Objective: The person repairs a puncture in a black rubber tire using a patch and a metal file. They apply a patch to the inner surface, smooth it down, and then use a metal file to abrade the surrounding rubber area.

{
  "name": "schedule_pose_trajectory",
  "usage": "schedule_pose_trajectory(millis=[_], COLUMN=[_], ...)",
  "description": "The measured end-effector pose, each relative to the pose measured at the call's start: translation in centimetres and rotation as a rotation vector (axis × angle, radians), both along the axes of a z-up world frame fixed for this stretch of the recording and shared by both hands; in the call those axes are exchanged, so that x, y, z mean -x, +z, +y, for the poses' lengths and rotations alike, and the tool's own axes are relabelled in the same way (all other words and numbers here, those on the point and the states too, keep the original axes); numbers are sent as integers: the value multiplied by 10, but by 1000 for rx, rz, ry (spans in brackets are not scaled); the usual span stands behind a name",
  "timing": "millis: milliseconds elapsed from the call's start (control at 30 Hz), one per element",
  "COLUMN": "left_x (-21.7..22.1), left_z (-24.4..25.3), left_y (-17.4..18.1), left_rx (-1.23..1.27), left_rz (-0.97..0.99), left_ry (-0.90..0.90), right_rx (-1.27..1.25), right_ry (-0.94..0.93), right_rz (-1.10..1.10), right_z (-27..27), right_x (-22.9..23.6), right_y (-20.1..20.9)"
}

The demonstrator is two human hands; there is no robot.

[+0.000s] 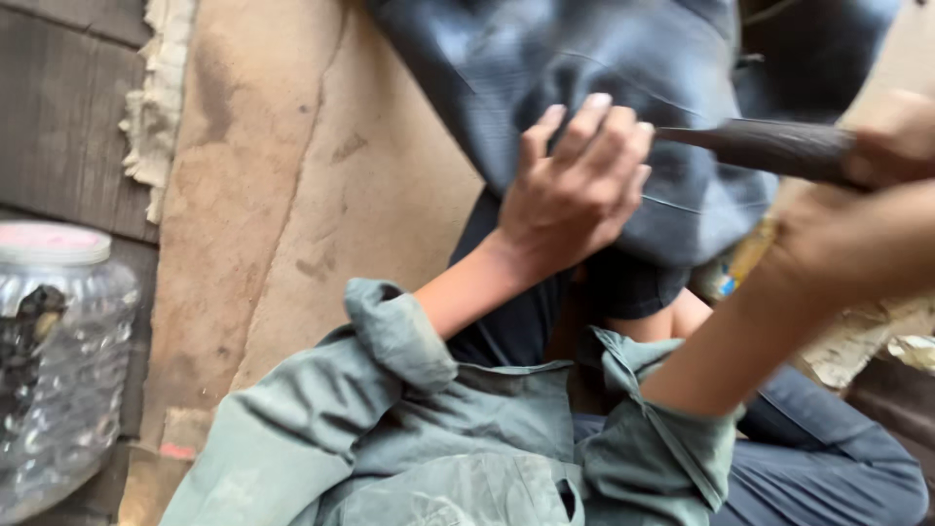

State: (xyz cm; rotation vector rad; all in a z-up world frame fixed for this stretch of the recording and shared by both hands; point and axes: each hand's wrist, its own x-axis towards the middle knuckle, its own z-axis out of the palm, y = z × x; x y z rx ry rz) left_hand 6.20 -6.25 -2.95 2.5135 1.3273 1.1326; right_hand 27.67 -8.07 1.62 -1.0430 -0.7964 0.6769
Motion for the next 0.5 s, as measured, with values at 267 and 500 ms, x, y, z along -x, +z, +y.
schedule_pose_trajectory(millis=[267, 500], left_x=[1, -1], left_z=[-1, -3], left_y=[-6, -7], left_rx=[12, 36], left_rz=[-13, -35], left_ry=[20, -14], right_rx=[176, 338], right_ry=[25, -73], right_rz=[-74, -318], right_z=[-9, -17], right_x=[-17, -6], right_y=[-17, 15])
